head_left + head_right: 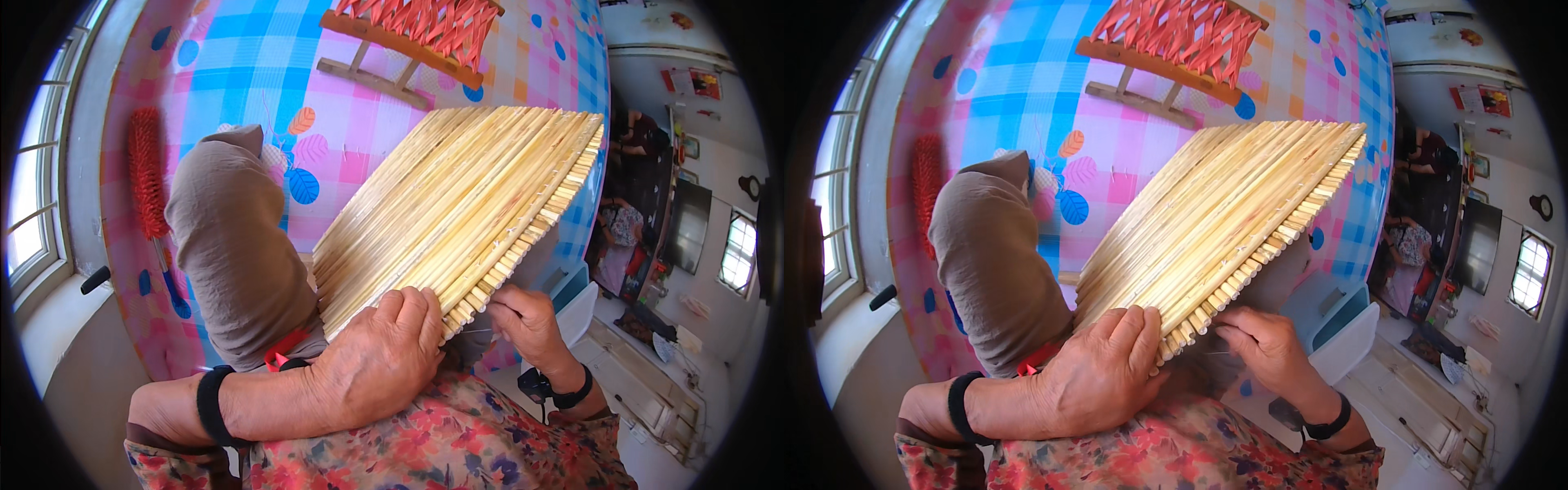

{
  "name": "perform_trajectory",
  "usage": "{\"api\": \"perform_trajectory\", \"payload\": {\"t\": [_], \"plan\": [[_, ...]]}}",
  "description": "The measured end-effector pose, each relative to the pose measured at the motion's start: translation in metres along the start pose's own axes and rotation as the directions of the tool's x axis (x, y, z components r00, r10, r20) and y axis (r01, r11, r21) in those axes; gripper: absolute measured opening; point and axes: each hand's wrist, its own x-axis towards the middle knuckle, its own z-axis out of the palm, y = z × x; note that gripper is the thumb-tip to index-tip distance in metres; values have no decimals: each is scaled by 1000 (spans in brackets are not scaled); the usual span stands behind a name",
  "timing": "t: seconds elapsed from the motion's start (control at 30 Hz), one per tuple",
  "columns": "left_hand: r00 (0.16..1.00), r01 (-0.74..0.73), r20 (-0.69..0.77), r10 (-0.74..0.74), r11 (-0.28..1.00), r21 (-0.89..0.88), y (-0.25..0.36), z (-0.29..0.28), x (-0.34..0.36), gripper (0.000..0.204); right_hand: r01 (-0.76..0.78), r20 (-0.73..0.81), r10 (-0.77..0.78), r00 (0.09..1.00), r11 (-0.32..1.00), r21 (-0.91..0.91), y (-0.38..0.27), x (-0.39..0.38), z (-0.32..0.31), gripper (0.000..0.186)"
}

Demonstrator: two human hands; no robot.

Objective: The person weaves a bamboo mat by hand, threading a white string through the bamboo slats to secure them. They repeatedly adjust the mat's position and pull the string tight to ensure the weave is secure.

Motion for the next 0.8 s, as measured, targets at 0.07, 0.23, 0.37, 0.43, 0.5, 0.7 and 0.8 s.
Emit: {"api": "perform_trajectory", "payload": {"t": [0.07, 0.23, 0.37, 0.43, 0.5, 0.7, 0.8], "plan": [[1000, -13, 12, 12, 1000, 19, -2, 0, 2, 63, -82, 5, 82, 997, 996, 23, -2, -2, -2, 15], [995, -94, -6, 96, 982, 161, -9, 1, 5, 62, -36, -9, 36, 999, 998, -46, -2, -4, -4, 13], [993, -117, -2, 118, 989, 92, -17, 4, 8, 61, -129, -19, 131, 991, 986, 104, 0, -2, 0, 13], [992, -125, -4, 126, 989, 78, -18, 4, 8, 62, -103, -5, 104, 995, 993, 53, -1, -1, 1, 14], [993, -115, -21, 117, 992, 47, -19, 4, 7, 63, -127, 20, 126, 992, 991, 43, -3, 0, -1, 9], [990, -115, -78, 120, 992, 57, -20, 7, 9, 54, -44, 26, 45, 999, 999, -26, -2, -2, -7, 10], [986, -133, -87, 140, 988, 76, -22, 7, 9, 50, -10, 11, 11, 1000, 996, -85, 1, -3, -4, 28]]}}
